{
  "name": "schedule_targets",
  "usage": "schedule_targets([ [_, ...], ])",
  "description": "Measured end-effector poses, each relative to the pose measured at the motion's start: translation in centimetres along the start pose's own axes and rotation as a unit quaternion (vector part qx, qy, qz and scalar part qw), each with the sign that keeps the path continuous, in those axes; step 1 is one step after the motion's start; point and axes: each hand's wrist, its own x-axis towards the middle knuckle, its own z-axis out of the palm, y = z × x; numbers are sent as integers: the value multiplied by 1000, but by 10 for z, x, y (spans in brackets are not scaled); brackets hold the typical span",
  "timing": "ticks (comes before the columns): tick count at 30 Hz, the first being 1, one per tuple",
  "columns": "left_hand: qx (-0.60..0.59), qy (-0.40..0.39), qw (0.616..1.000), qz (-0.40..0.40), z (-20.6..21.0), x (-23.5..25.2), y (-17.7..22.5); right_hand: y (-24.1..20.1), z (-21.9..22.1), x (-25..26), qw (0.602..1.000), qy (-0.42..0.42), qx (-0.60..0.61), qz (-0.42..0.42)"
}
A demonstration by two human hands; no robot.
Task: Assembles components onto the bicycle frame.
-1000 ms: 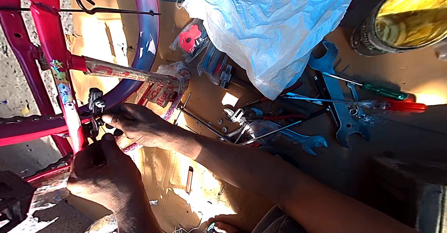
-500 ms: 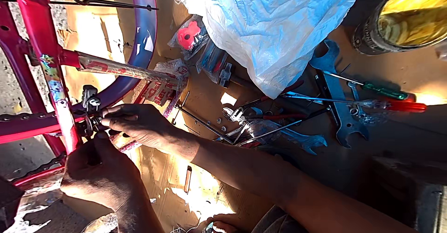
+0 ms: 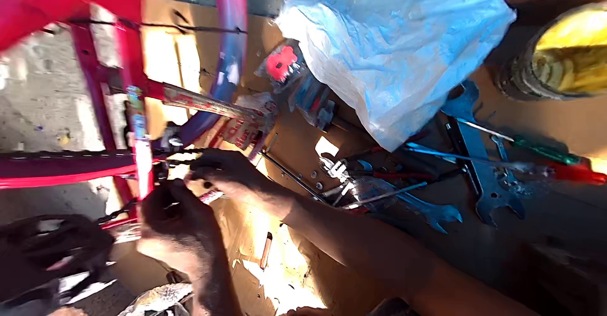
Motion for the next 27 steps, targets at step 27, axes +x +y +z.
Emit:
schedule_targets([
  [27, 306, -32, 862, 403, -84, 27, -69, -6, 36, -9, 998, 59, -16, -21],
])
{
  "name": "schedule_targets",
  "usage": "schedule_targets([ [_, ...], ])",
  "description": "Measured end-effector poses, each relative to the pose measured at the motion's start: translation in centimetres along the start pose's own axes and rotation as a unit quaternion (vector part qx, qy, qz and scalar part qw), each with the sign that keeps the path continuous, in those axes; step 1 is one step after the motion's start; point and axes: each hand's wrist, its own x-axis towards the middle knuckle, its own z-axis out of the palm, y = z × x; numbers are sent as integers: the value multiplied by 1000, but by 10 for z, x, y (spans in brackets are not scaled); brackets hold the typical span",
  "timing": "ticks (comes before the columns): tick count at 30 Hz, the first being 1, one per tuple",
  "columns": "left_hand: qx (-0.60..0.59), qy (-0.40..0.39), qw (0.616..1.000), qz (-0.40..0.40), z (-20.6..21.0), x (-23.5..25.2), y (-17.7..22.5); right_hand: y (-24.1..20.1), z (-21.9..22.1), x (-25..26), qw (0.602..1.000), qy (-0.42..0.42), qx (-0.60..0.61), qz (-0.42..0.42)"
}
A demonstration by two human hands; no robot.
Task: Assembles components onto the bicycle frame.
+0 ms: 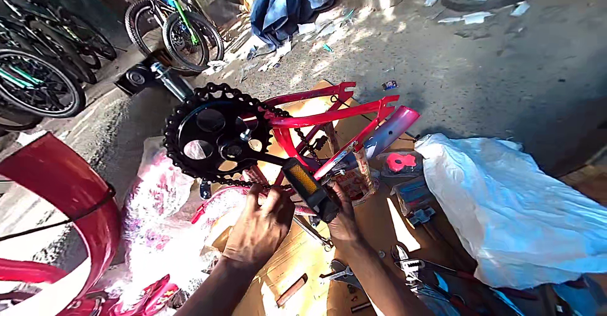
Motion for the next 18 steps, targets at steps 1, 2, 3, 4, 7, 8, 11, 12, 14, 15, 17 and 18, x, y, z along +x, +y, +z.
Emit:
schedule_targets([
  [1, -6, -7, 1000, -1, 4, -3, 2, -1, -1, 0, 1000, -3, -13, 0],
  [2, -10, -9, 1000, -1, 10, -8, 6, -2, -1, 1, 1000, -4, -24, 1],
  [3, -18, -7, 1000, 0, 16, -14, 9, -4, -1, 1, 1000, -5, -26, 4],
  [4, -29, -9, 1000, -2, 22, -20, 11, -6, -1, 0, 1000, -4, -23, 5],
  [7, -56, -25, 998, -30, 36, -29, 19, -7, 0, -2, 1000, 3, -8, 3],
  [8, -70, -27, 996, -51, 37, -27, 20, -7, 1, -2, 1000, 5, -1, 3],
  [11, -102, -31, 988, -111, 36, -21, 24, -6, -1, -3, 1000, 3, -3, 0],
  [12, -106, -29, 986, -123, 35, -21, 25, -7, -3, -3, 1000, -6, -7, 2],
  [14, -110, -30, 984, -135, 35, -18, 26, -5, -7, 1, 998, -33, -44, -2],
  [15, -112, -34, 983, -140, 35, -16, 27, -3, -8, 2, 997, -46, -63, -2],
  [17, -108, -28, 984, -137, 35, -13, 28, -3, -7, 3, 997, -44, -69, 2],
  [18, -101, -20, 987, -125, 35, -12, 28, -3, -6, 3, 998, -33, -58, 3],
])
